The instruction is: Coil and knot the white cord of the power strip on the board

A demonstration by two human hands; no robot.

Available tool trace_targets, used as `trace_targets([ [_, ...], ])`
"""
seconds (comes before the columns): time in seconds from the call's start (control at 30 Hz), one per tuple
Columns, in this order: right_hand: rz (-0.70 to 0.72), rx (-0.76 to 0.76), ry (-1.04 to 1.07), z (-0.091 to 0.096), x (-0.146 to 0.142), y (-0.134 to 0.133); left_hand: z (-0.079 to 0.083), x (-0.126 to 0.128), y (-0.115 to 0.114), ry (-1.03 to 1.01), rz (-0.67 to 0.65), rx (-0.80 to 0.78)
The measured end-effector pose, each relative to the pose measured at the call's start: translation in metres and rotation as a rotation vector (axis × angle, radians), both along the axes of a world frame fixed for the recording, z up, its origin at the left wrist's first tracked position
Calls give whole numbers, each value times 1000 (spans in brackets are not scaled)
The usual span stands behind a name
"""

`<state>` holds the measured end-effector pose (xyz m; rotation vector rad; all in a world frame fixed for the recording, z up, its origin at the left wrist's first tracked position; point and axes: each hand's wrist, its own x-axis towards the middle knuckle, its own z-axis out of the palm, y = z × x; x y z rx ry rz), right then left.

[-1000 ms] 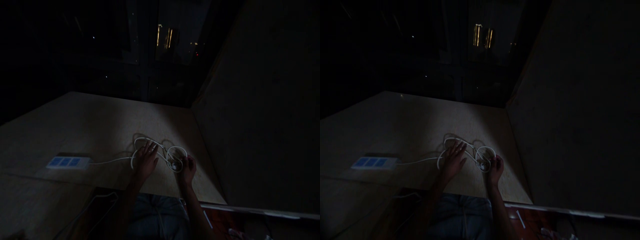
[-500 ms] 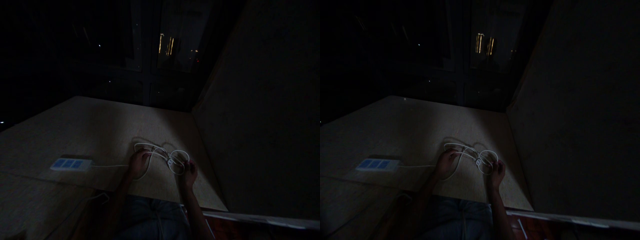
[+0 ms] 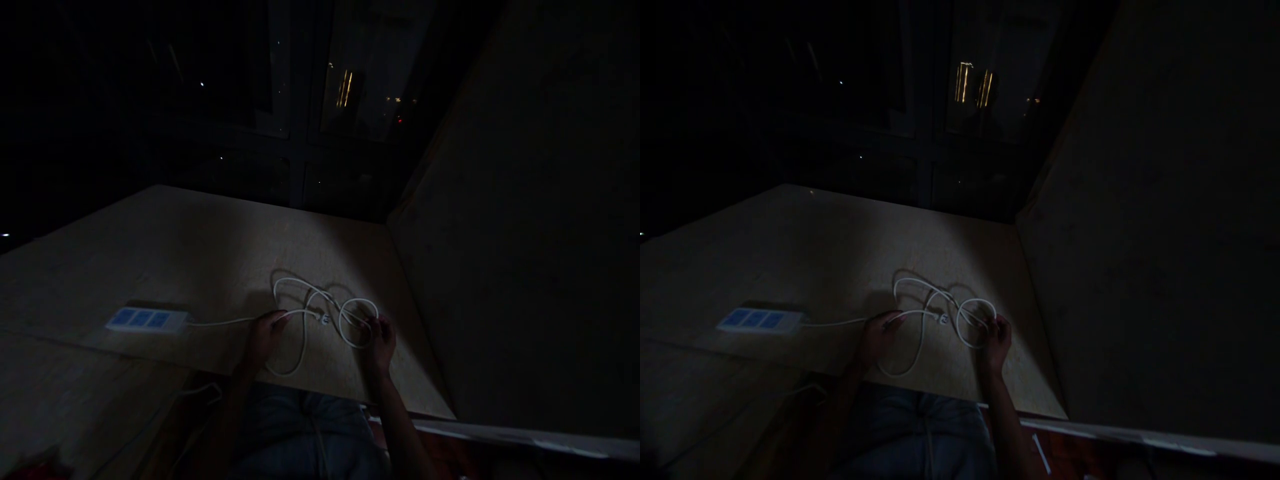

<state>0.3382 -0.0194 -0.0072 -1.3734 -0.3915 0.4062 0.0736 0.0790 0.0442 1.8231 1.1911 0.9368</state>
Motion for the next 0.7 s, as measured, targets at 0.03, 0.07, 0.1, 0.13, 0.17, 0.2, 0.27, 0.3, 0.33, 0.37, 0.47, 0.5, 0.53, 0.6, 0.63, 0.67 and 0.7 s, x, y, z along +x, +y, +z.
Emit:
trace_targets([
  [0.03, 3, -14, 2, 3, 1, -1, -1, -2, -3, 22, 12, -10],
  [0.07, 14, -35, -5, 6, 3, -3, -2, -5, -6, 47, 27, -14],
  [0.1, 38, -64, -29, 10, 5, -6, -4, -7, -8, 74, 44, -10],
  [0.13, 75, -102, -75, 14, 8, -9, -7, -9, -11, 102, 63, 5],
  [0.17, 116, -142, -133, 18, 12, -12, -10, -9, -14, 128, 89, 34],
  [0.2, 153, -174, -196, 23, 17, -16, -13, -9, -17, 151, 114, 71],
  [0.27, 211, -207, -343, 35, 26, -21, -20, -6, -24, 189, 166, 149],
  [0.3, 223, -201, -418, 43, 31, -22, -23, -2, -28, 203, 183, 182],
  [0.33, 226, -186, -491, 51, 35, -22, -26, 2, -32, 213, 186, 208],
  [0.37, 232, -167, -564, 61, 38, -20, -29, 6, -36, 219, 176, 227],
  [0.47, 310, -118, -746, 88, 43, -2, -37, 17, -50, 240, 135, 267],
  [0.5, 371, -109, -779, 96, 42, 8, -40, 20, -54, 254, 135, 282],
  [0.53, 447, -105, -793, 102, 40, 20, -44, 22, -58, 269, 141, 299],
  [0.6, 629, -131, -771, 108, 35, 48, -51, 26, -64, 302, 156, 344],
  [0.63, 735, -162, -740, 108, 31, 64, -54, 28, -66, 315, 158, 367],
  [0.67, 850, -195, -703, 107, 28, 80, -57, 30, -68, 324, 160, 385],
  [0.7, 957, -234, -663, 104, 24, 95, -59, 32, -69, 327, 163, 399],
])
